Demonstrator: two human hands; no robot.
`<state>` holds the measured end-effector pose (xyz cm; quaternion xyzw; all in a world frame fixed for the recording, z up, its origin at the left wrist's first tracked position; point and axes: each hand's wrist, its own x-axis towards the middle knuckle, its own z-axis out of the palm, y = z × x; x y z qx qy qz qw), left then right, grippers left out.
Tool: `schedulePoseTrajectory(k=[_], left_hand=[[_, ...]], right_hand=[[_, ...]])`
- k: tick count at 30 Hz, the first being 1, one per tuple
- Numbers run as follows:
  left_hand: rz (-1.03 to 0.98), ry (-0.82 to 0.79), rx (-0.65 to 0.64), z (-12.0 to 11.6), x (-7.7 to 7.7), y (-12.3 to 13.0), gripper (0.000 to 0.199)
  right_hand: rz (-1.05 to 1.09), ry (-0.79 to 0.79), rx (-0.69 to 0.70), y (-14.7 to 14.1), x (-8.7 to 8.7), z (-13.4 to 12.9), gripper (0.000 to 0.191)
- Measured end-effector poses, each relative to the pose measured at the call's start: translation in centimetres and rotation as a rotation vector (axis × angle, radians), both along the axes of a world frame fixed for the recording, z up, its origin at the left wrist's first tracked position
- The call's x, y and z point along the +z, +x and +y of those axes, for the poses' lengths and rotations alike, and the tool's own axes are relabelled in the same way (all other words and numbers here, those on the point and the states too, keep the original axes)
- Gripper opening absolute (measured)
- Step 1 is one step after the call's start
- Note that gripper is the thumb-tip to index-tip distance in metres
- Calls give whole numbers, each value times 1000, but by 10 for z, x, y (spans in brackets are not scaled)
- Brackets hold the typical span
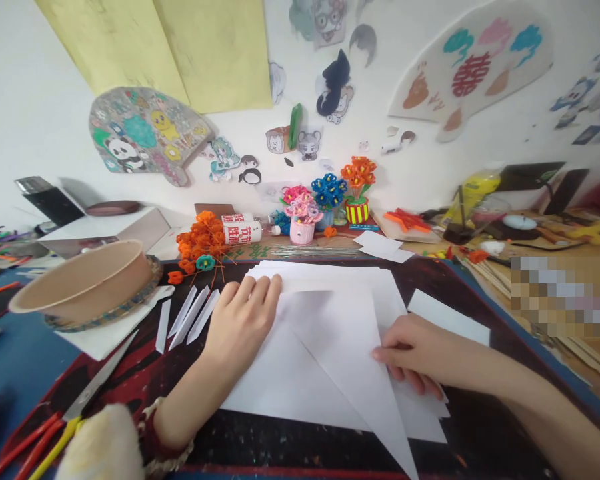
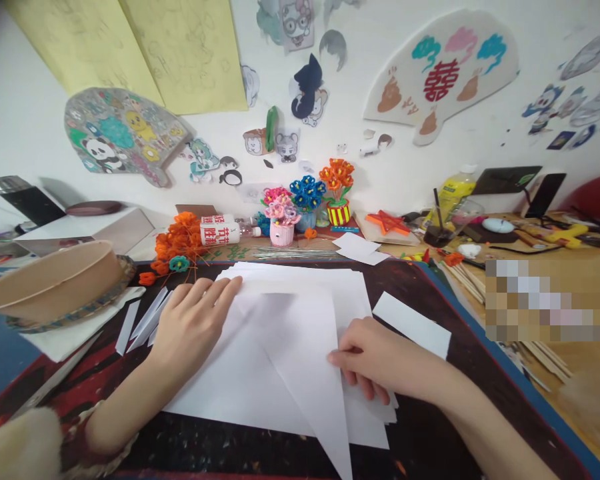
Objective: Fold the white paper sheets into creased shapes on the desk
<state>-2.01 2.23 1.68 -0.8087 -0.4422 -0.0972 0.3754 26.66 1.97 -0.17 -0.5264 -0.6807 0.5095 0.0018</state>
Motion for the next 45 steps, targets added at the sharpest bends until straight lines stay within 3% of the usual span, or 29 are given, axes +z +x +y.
schedulePoseTrajectory(k=[5, 8, 11, 14, 16, 18, 19, 22, 24, 30, 37, 45], left_hand=[[138, -41, -63, -11, -8, 12, 34], [175, -33, -141, -20, -13, 19, 34], [205, -18, -249, -27, -18, 24, 32], [216, -25, -279, -30, -24, 25, 33], [218, -47, -273, -30, -28, 25, 33], [225, -72, -280, -29, -30, 24, 33], [224, -80, -286, -28, -30, 24, 33], [200, -104, -283, -26, -29, 22, 31], [187, -135, -252, -26, -29, 21, 30], [20, -221, -82, -22, -30, 24, 29], [-154, -305, 145, -10, -33, 22, 41], [-246, -407, 177, -12, -38, 17, 40]], right_hand=[[-339, 382, 0, -9, -1, 0, 49], [-416, 599, 45, -4, -1, 5, 44], [-365, 816, 50, 2, 2, 5, 35], [-188, 1073, -15, 1, 8, 2, 37], [-28, 1238, -78, -8, 10, 1, 33], [42, 1354, -37, -24, 7, 3, 20], [13, 1362, 17, -34, 3, 4, 19], [-120, 1344, 230, -61, -14, 10, 40], [-138, 1287, 290, -73, -25, 14, 46], [-129, 1151, 244, -80, -35, 21, 55], [-122, 1118, 228, -81, -40, 22, 57], [-128, 1112, 226, -73, -46, 17, 54]])
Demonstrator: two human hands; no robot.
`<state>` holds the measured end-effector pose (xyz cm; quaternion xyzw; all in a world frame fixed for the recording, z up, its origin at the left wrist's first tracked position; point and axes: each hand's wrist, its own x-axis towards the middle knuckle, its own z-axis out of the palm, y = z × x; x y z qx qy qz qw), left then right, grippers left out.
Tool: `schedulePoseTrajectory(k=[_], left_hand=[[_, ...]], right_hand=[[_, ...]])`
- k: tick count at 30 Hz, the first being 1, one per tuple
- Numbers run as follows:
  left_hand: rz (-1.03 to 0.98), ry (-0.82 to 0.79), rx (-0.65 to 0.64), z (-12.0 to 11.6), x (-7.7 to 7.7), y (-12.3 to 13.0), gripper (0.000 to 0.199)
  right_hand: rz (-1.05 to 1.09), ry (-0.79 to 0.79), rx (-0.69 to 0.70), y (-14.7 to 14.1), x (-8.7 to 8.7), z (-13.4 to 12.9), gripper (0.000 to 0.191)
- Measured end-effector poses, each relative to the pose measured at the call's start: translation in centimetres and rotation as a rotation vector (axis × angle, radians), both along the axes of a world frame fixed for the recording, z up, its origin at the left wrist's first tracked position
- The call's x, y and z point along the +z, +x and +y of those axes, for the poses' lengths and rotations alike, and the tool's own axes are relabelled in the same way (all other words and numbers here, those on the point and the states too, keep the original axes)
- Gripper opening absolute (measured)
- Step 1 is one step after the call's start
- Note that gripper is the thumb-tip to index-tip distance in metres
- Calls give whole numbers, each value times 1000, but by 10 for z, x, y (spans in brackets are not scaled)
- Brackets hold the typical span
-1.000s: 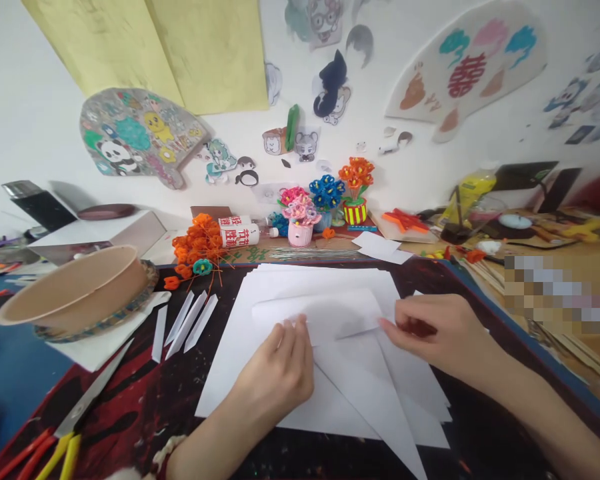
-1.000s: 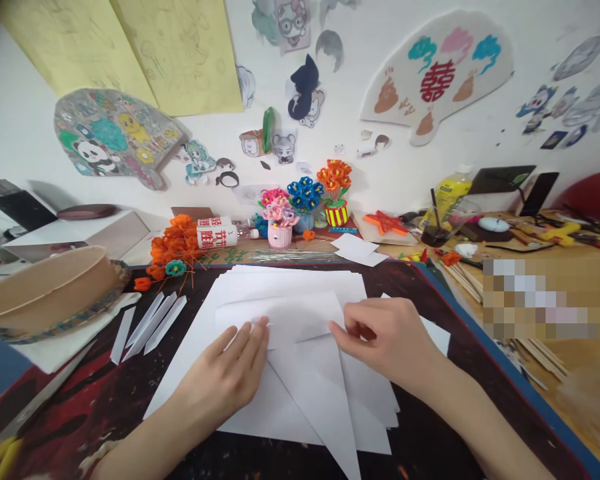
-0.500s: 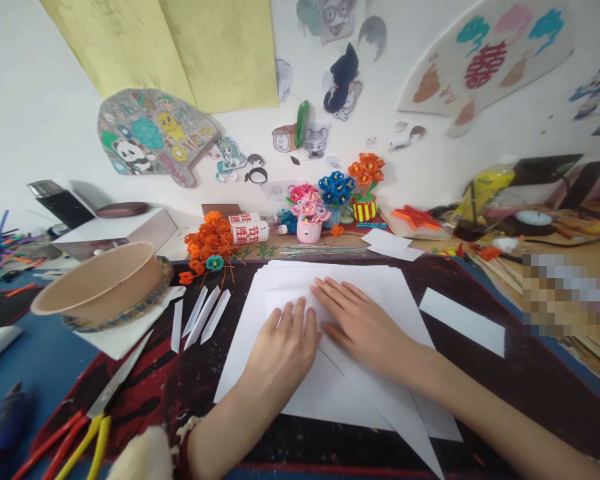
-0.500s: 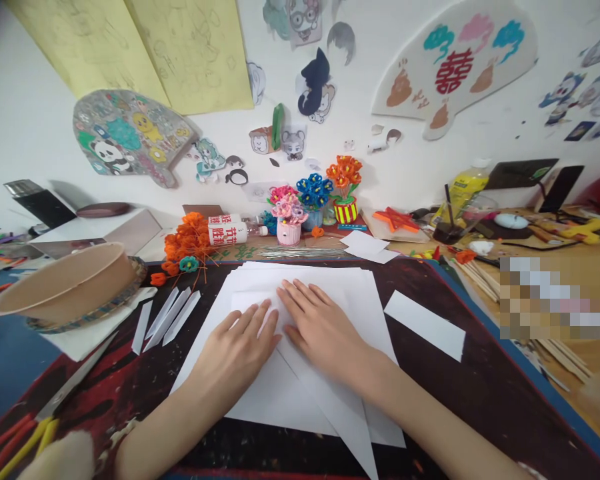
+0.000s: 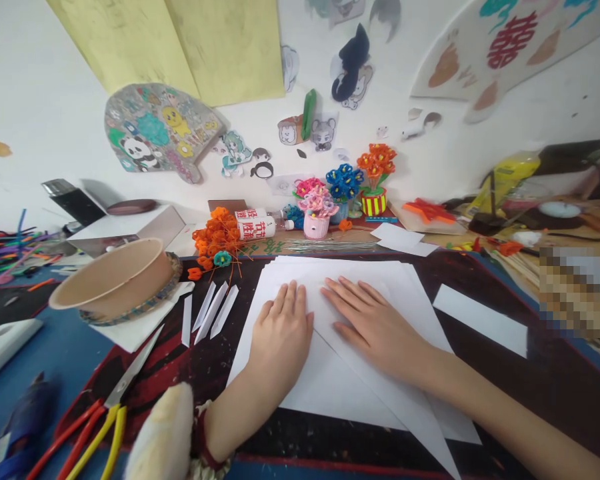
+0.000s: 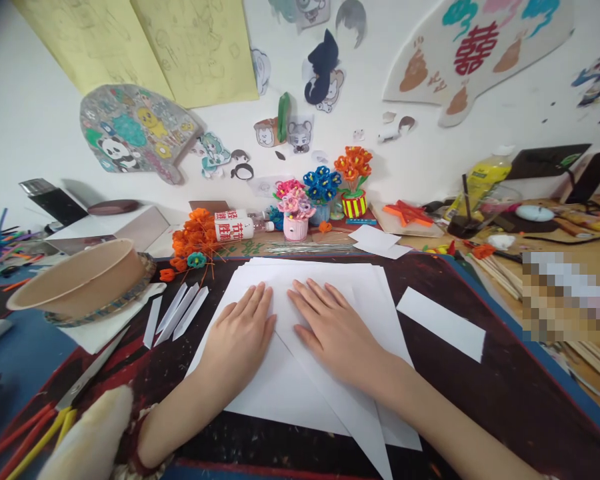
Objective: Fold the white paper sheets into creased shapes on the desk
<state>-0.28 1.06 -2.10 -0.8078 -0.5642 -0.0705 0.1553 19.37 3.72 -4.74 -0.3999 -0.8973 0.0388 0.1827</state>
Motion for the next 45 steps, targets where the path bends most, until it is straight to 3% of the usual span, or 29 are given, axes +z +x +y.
schedulePoseTrajectory(k=[21, 30, 40, 45], left_hand=[[60, -7, -41, -1, 2, 0, 39], [-55, 74, -48, 8, 4, -8, 35], [-336, -261, 23, 42, 18, -34, 19], [-472, -443, 0, 45, 26, -38, 15]], right_hand=[[-15, 0, -138, 8, 1, -8, 55], [-28, -6, -142, 9, -3, -10, 59], [272, -92, -181, 13, 9, 15, 31], [266, -146, -162, 19, 17, 22, 20]])
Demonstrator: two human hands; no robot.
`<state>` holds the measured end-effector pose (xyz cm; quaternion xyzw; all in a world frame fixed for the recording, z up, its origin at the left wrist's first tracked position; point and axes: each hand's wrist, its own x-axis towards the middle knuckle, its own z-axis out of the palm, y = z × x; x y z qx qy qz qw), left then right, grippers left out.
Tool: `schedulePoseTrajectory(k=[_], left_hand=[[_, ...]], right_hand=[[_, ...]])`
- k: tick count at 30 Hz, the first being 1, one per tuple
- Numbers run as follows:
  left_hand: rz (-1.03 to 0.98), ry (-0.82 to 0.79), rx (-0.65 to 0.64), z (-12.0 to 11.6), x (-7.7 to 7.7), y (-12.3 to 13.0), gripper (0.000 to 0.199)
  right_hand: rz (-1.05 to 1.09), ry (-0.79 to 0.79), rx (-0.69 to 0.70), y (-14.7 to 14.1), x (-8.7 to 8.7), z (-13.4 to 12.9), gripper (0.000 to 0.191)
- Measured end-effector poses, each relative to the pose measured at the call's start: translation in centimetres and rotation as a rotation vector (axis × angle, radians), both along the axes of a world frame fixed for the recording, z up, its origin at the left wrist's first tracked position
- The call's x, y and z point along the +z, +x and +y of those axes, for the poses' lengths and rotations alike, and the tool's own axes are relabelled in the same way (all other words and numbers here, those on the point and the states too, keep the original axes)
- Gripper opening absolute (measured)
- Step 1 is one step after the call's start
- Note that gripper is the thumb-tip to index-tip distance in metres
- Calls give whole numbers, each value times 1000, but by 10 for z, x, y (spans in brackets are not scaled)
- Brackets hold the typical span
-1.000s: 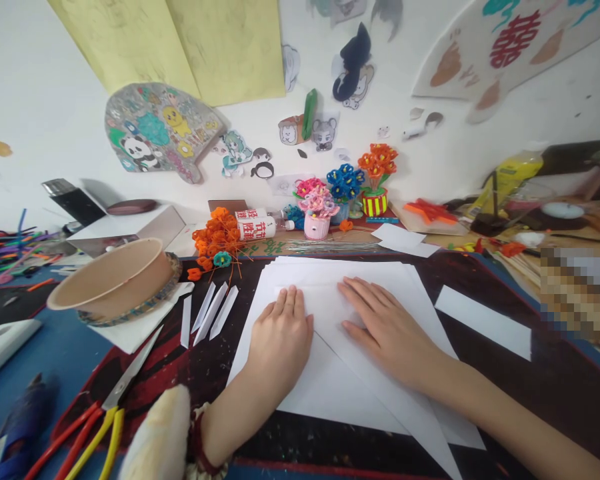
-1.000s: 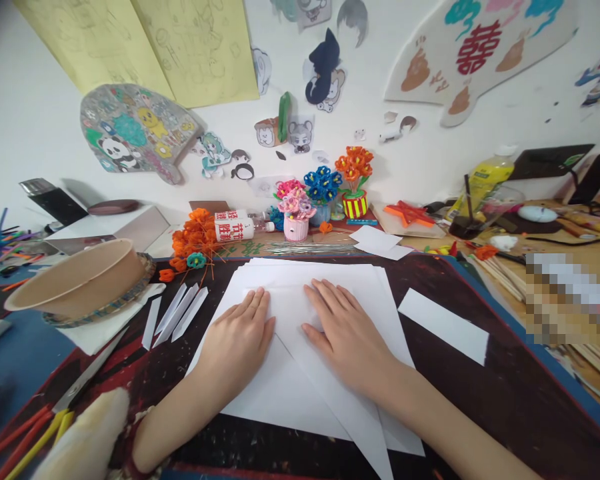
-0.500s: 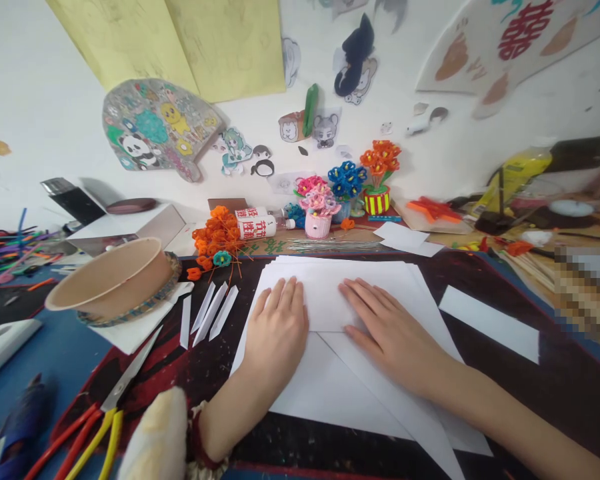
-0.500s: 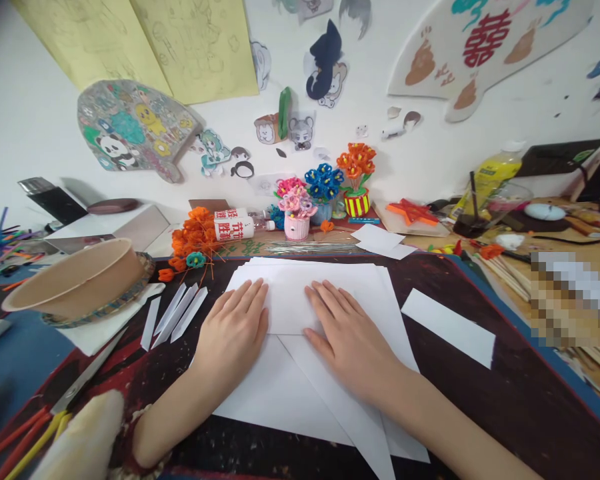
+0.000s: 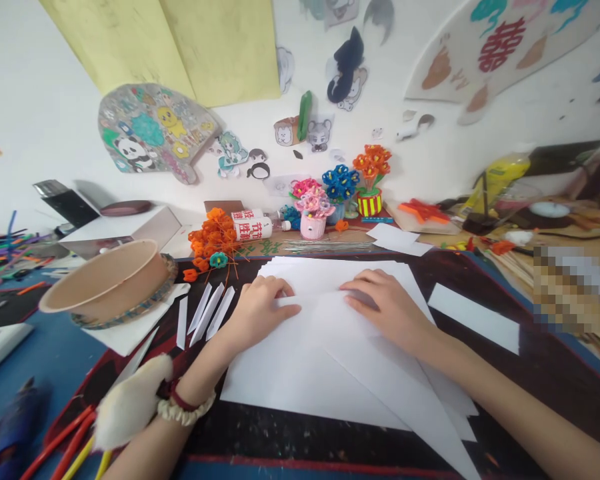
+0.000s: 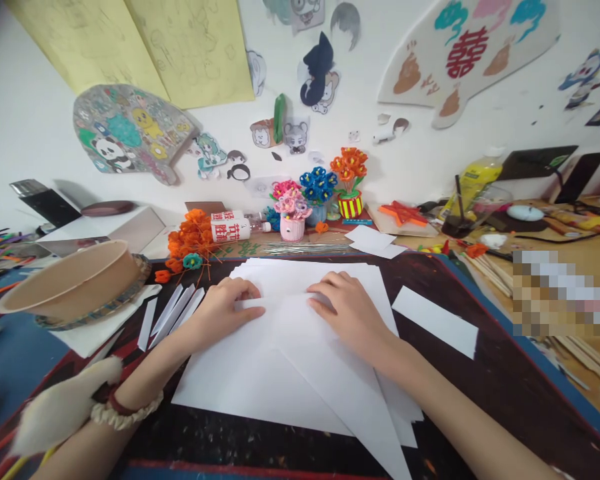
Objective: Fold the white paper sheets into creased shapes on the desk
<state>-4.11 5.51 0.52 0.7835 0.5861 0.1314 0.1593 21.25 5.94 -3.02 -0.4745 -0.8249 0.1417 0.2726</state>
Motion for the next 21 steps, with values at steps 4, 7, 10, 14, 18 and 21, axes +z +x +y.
schedulePoseTrajectory(k=[4, 7, 10, 14, 18, 21], left_hand=[[-77, -41, -63, -5, 5, -1, 9], [-167, -46, -66, -10, 8, 0, 7], [-226, -16, -56, -14, 10, 1, 8], [-257, 30, -68, -16, 12, 2, 9], [-259, 21, -100, -17, 11, 2, 8], [-264, 13, -102, -17, 11, 3, 8]], right_hand=[[49, -88, 15, 9, 6, 0, 16], [159, -209, -15, 17, 13, -2, 19], [259, -373, -26, 23, 19, -2, 25], [347, -557, -3, 27, 20, -1, 29], [425, -671, -25, 25, 18, -3, 31], [440, -695, -62, 22, 17, -6, 30]])
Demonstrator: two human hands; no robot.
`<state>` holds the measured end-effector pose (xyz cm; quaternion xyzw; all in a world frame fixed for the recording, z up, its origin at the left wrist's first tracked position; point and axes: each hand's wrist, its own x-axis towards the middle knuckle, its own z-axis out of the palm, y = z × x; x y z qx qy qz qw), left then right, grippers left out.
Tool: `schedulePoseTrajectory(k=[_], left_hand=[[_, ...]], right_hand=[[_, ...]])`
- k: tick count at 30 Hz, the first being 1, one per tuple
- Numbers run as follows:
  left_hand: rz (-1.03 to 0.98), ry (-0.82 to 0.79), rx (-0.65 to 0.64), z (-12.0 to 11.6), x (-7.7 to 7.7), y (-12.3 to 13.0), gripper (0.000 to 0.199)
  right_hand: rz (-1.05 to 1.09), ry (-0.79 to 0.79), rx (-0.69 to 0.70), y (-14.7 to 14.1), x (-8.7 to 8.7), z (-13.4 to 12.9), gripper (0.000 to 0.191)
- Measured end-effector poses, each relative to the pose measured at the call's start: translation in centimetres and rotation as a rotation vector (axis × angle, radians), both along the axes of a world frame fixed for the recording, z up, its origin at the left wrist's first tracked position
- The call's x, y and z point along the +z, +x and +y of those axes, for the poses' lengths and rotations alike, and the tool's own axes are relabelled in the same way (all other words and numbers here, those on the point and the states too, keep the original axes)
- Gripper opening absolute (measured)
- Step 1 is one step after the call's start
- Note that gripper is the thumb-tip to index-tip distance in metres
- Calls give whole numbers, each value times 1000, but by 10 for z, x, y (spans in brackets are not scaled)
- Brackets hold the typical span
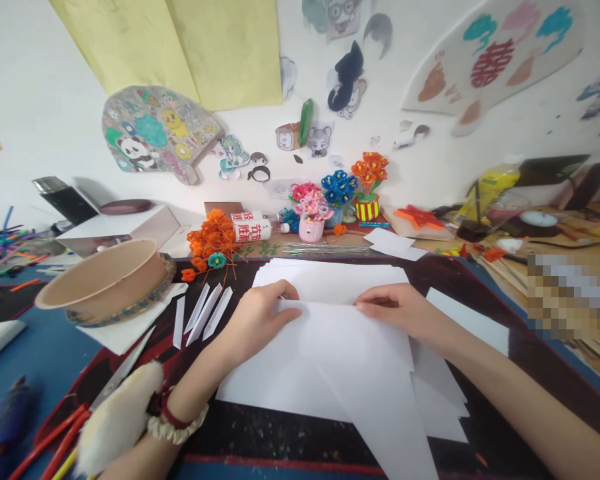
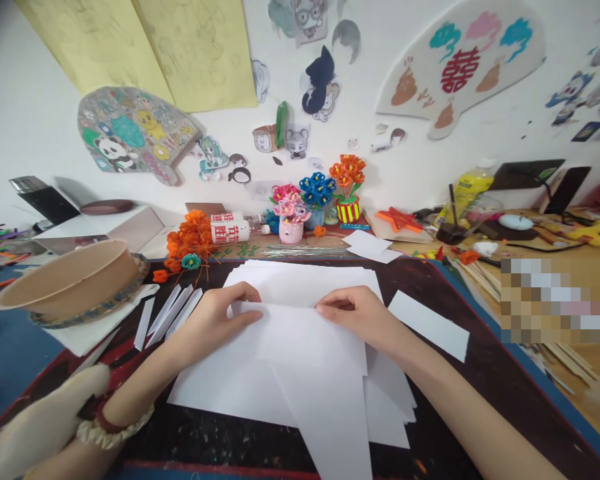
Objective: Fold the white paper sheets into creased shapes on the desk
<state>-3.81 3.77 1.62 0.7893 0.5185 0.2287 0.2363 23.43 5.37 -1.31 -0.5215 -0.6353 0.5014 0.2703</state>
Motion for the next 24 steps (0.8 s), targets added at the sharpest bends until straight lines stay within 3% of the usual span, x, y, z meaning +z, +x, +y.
schedulePoseTrajectory(k=[4, 6, 9, 11, 13, 18, 21, 24], left_hand=[[-10, 6, 22, 0, 2, 0, 7], [-6, 16, 40, 1, 1, -1, 8], [43, 38, 69, 4, -1, -3, 10], [121, 61, 80, 5, -4, -3, 11], [247, 127, 69, 3, -7, -1, 14], [588, 380, -76, -13, -17, 20, 27], [621, 419, -122, -22, -26, 32, 45], [628, 406, -118, -27, -33, 37, 49]], right_hand=[[1, -4, 52, -2, 1, -4, 33], [-53, 74, 35, -1, 1, -5, 33], [-231, 384, -17, -2, 0, -8, 29], [-363, 593, 23, -5, -3, -10, 32], [-481, 704, 79, -11, -8, -15, 34], [-683, 821, 95, -28, -22, -28, 38], [-768, 886, 76, -34, -25, -35, 40], [-838, 938, 72, -37, -27, -41, 41]])
